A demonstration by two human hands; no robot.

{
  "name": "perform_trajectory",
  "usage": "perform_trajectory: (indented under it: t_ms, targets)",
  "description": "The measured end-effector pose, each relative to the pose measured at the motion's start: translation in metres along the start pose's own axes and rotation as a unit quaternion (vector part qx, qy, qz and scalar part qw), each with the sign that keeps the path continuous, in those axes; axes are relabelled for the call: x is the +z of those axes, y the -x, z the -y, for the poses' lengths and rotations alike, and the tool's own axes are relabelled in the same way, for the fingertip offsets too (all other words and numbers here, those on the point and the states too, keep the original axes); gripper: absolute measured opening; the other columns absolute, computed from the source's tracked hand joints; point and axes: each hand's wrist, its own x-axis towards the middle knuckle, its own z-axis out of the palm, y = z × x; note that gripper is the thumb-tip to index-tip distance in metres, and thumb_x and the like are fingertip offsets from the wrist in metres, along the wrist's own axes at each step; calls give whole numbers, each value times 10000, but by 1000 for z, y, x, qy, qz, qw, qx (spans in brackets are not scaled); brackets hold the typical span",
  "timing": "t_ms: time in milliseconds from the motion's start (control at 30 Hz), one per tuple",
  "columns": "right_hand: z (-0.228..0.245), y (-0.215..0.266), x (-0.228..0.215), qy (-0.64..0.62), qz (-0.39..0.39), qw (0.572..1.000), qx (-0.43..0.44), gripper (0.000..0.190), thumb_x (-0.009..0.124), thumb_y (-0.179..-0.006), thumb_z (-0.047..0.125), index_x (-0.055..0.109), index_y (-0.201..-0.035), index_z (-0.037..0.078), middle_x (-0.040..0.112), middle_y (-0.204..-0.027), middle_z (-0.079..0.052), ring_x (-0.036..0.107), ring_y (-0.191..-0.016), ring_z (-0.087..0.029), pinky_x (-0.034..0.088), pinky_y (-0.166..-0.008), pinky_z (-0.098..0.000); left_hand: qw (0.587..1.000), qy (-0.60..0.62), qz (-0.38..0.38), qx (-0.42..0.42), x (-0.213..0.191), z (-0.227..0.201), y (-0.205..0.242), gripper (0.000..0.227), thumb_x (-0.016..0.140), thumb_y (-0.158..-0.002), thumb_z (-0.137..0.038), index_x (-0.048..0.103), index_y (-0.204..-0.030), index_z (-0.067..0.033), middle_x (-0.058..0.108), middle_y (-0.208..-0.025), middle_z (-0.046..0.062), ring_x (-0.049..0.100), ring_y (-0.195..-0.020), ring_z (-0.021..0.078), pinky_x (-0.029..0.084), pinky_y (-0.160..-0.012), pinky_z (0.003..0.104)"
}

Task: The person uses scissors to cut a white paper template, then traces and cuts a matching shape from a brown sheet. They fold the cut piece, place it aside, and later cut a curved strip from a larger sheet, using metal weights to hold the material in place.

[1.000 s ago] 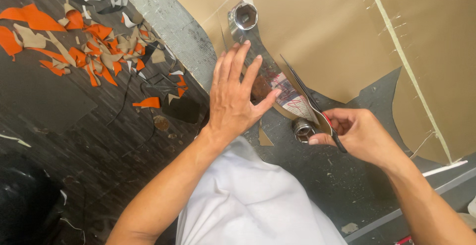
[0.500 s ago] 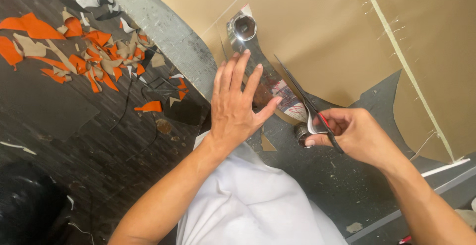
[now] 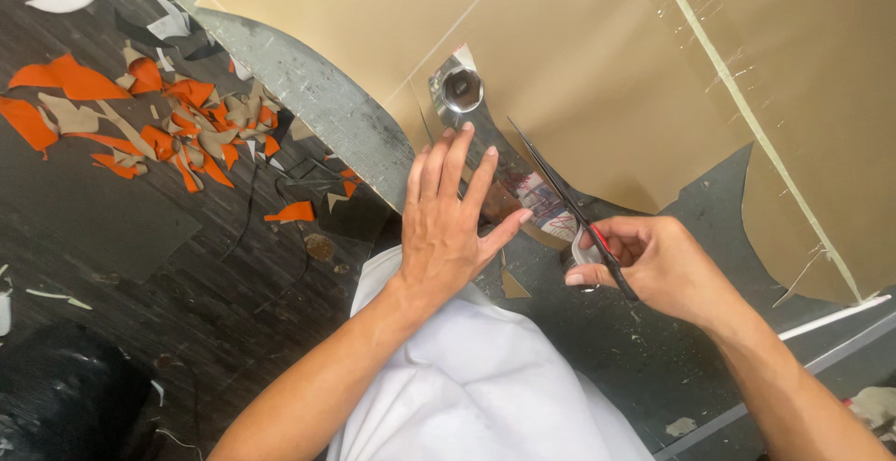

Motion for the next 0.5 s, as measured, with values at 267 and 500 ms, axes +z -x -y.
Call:
perform_trajectory:
  t_ms: [267,500]
  targets:
    - [7,5,8,-38,2,999,24,351,946,-680,261,774,-871,22,538,-575,38,418,-541,-69,325,-495,-261,1000,7,23,17,-8,6,-3,709,784,-911,-434,552,-1425,-4,388,-1563,238,400,-1427,420,334,-1197,558]
    - [8,3,22,-89,-16,996,15,362,930,-658,199,787,-940,24,618,-628,4,521,-566,-66,422,-525,-239,998,2,51,31,-13,12,-6,713,765,-919,-438,547,-1435,3,392,-1555,249,402,-1418,421,334,-1181,546]
